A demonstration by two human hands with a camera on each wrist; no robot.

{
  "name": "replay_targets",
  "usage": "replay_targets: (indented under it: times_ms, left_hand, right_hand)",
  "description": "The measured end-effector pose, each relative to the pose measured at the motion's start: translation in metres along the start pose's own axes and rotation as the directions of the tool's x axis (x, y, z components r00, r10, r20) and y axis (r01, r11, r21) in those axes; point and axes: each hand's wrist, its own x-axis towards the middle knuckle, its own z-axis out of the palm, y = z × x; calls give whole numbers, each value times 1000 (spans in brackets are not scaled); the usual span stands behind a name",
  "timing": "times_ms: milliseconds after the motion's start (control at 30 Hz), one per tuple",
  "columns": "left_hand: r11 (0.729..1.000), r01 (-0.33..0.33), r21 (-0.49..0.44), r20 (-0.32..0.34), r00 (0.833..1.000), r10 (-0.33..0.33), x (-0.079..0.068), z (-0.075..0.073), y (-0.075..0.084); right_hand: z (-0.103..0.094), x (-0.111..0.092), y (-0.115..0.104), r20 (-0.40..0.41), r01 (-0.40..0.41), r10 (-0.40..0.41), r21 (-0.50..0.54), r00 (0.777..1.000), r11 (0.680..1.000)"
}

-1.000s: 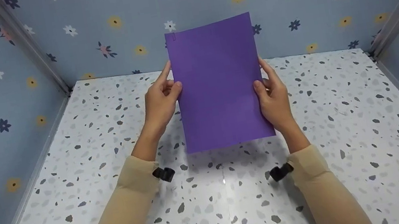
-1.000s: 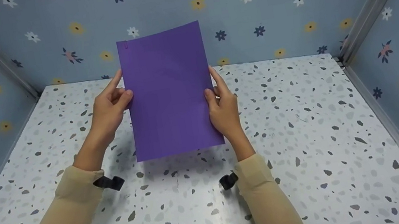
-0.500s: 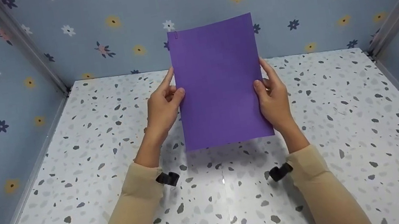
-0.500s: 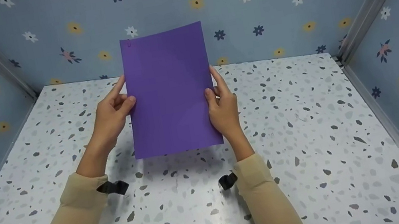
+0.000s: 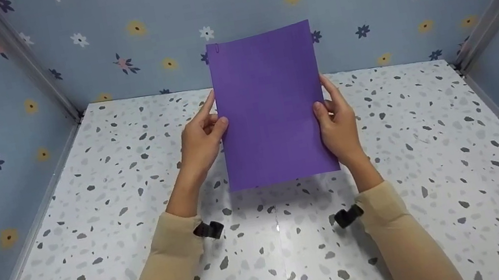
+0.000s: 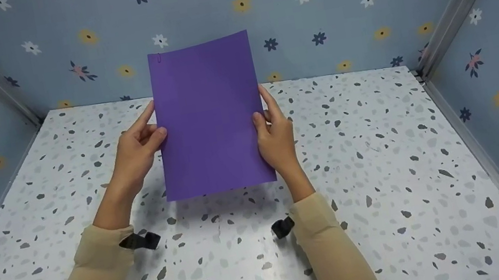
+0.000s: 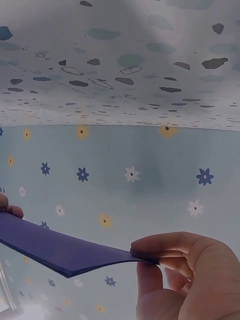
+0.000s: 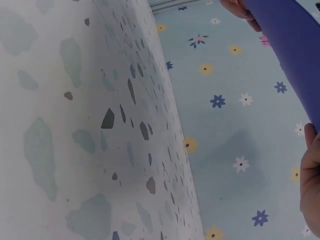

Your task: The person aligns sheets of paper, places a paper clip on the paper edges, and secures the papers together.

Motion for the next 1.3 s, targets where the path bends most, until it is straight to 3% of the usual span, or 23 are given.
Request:
replay_targets:
  times_ms: [367, 567, 767, 933, 1300]
  left_hand:
    - [1000, 12, -8, 1, 1000, -12, -2, -3, -5]
    - [1000, 17, 4, -8, 1000, -17, -1, -3, -8]
    - [1000, -4, 5, 2, 1000, 4, 1, 1, -12]
    - [1000, -9, 13, -6, 1000, 9, 1, 2, -14]
    - [1000, -13, 10, -16, 1000, 13, 3, 1, -19]
  right_hand:
    - [5, -8, -34, 5, -4, 4, -27, 1000, 1000]
    - [5, -4, -19, 34, -11, 11, -5, 999, 1000]
    - [-2, -2, 1, 77, -89, 90, -15, 993, 996]
    - [-7, -1, 4, 123, -128, 132, -40, 984, 991]
    - [-8, 2, 3, 154, -140, 147, -52, 977, 989]
